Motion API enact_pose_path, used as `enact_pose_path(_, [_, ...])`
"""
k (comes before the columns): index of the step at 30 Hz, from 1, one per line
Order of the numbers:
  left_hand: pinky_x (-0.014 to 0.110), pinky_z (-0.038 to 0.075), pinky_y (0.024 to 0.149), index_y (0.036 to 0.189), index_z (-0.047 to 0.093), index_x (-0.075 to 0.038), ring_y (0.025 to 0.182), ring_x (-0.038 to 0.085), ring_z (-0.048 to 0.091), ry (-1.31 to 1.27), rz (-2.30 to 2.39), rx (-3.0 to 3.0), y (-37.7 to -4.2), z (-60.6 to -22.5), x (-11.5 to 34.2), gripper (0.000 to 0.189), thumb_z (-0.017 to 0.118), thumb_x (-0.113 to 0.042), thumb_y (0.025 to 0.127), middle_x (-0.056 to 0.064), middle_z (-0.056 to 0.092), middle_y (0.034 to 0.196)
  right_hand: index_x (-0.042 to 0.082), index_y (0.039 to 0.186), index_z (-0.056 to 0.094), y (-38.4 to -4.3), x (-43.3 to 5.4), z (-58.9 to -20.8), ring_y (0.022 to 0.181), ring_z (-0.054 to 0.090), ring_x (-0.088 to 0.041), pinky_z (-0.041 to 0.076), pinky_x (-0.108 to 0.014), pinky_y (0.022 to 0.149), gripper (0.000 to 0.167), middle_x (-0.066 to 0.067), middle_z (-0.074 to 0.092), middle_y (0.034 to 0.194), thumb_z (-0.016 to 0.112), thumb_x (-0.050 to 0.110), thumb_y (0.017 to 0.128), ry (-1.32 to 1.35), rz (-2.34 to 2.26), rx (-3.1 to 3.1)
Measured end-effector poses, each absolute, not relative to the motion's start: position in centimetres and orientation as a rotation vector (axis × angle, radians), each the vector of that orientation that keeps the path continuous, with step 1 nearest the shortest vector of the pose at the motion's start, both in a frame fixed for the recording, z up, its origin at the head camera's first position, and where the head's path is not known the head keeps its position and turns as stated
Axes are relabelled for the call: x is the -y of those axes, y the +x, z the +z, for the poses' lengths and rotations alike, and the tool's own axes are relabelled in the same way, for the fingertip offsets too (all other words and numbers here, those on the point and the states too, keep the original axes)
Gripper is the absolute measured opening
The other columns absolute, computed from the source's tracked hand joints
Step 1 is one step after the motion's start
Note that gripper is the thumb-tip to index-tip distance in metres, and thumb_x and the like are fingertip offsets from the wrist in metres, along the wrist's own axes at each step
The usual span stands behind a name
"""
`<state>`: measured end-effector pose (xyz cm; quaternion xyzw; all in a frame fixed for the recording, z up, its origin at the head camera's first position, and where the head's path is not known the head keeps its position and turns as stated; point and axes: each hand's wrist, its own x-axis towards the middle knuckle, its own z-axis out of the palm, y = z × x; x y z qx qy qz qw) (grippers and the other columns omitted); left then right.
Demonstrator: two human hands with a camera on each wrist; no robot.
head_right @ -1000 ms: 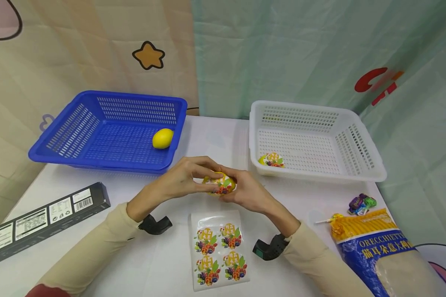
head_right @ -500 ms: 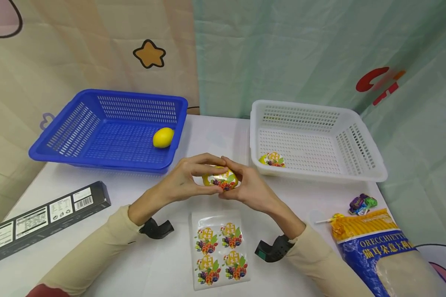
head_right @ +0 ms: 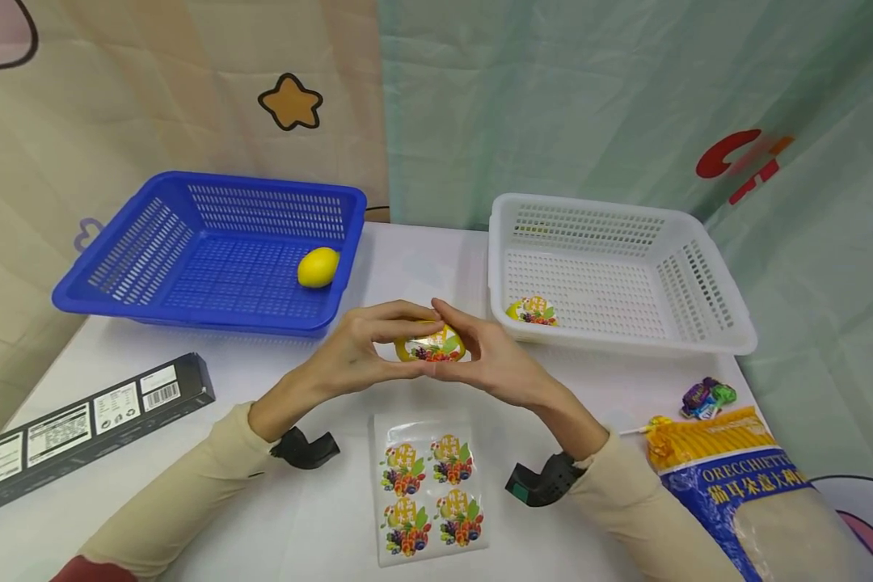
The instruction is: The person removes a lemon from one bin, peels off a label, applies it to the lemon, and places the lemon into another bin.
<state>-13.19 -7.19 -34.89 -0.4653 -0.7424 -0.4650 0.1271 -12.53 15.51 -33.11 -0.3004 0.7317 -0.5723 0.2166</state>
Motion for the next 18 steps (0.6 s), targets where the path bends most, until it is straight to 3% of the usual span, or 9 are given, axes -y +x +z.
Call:
enact_pose_path(4, [0.023, 0.052, 0.091, 0.120, 0.067, 0.005, 0.107, 0.020, 0.062, -1.370, -1.355, 2.173, -13.2, -34.9, 7.1, 0.047, 0.084, -0.006, 0.078, 0.014, 0.065, 0.120, 0.005, 0.155, 0.023, -12.4, -15.4, -33.2, 0.148, 0.018, -0.017, 0.044, -0.033, 0.104, 0.076, -0.002, 0.024, 0.160, 0.067, 0.020, 0.095, -0.801, -1.581, -2.102])
enact_pose_path(9, [0.023, 0.053, 0.088, 0.120, 0.067, 0.005, 0.106, 0.020, 0.063, -1.377, -1.354, 2.164, -13.3, -34.8, 7.1, 0.048, 0.084, -0.008, 0.077, 0.014, 0.065, 0.119, 0.002, 0.155, 0.021, -12.6, -15.6, -33.1, 0.148, 0.018, -0.021, 0.050, -0.034, 0.098, 0.073, -0.006, 0.021, 0.161, 0.064, 0.014, 0.097, -0.831, -1.627, -2.019])
enact_pose_path(18, [0.024, 0.052, 0.091, 0.121, 0.067, 0.005, 0.109, 0.018, 0.061, -1.397, -1.420, 2.192, -13.5, -34.6, 6.8, 0.049, 0.084, -0.008, 0.077, 0.013, 0.064, 0.121, 0.003, 0.156, 0.018, -13.1, -16.6, -33.4, 0.141, 0.035, -0.027, 0.053, -0.042, 0.093, 0.071, -0.013, 0.018, 0.161, 0.059, 0.006, 0.098, -0.808, -1.685, -1.866])
